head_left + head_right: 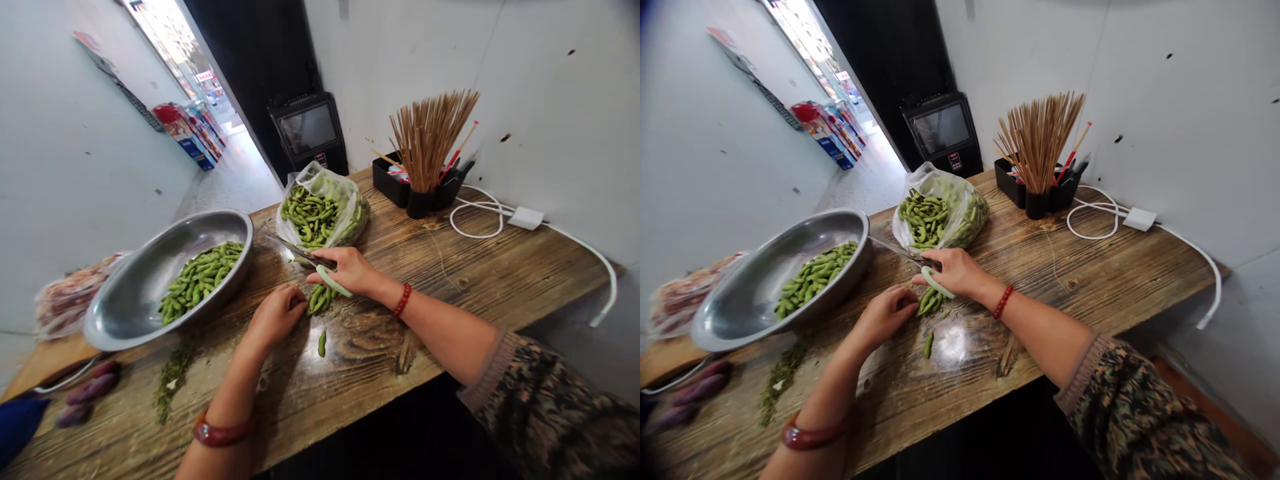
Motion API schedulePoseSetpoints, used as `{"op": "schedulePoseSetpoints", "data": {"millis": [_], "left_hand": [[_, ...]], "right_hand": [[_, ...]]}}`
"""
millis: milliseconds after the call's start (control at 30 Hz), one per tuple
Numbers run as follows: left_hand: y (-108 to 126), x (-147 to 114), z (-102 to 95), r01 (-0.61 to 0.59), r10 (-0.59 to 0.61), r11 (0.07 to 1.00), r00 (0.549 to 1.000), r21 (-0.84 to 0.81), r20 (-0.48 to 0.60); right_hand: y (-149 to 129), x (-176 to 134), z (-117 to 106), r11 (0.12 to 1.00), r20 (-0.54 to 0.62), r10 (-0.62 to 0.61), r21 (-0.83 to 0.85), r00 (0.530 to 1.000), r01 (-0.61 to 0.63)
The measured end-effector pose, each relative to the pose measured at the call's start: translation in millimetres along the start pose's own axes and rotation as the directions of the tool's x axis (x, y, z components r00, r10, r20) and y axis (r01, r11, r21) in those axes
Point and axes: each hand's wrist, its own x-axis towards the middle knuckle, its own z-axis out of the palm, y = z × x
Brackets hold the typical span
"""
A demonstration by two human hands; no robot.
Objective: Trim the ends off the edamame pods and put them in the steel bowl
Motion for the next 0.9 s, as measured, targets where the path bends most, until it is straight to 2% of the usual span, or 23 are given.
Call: {"op": "schedulePoseSetpoints", "data": {"millis": [133,233,333,433,567,700,900], "left_hand": [[0,0,4.6,-0.050,0.045,0.996,0.997,-0.073,-0.064],[4,-1,5.2,-0.046,-0.001,0.949,0.989,-0.310,-0.148],[11,-3,2.9,-0.009,-0.117,0.769,0.981,-0.640,-0.155],[18,-6,0.6,0.024,-0.199,0.535,0.975,-0.845,-0.098],[25,-9,0.1,0.079,-0.223,0.343,0.975,-0.936,0.000],[26,-11,-0.1,0.056,-0.199,0.178,0.980,-0.983,0.020],[25,-11,-0.3,0.034,-0.211,0.081,0.977,-0.996,0.016]], "right_hand": [[-2,-1,-1,1.000,-0.002,0.012,-0.005,1.000,-0.012],[-4,-2,-2,0.999,-0.019,0.027,0.020,0.999,-0.027],[-4,-1,-3,0.996,-0.030,0.064,0.064,0.998,-0.062],[-2,1,-4,0.990,-0.034,0.103,0.101,0.994,-0.100],[2,2,-7,0.984,-0.021,0.113,0.142,0.993,-0.109],[2,2,-10,0.981,-0.009,0.119,0.156,0.993,-0.116],[3,1,-5,0.978,-0.027,0.124,0.174,0.992,-0.117]]}}
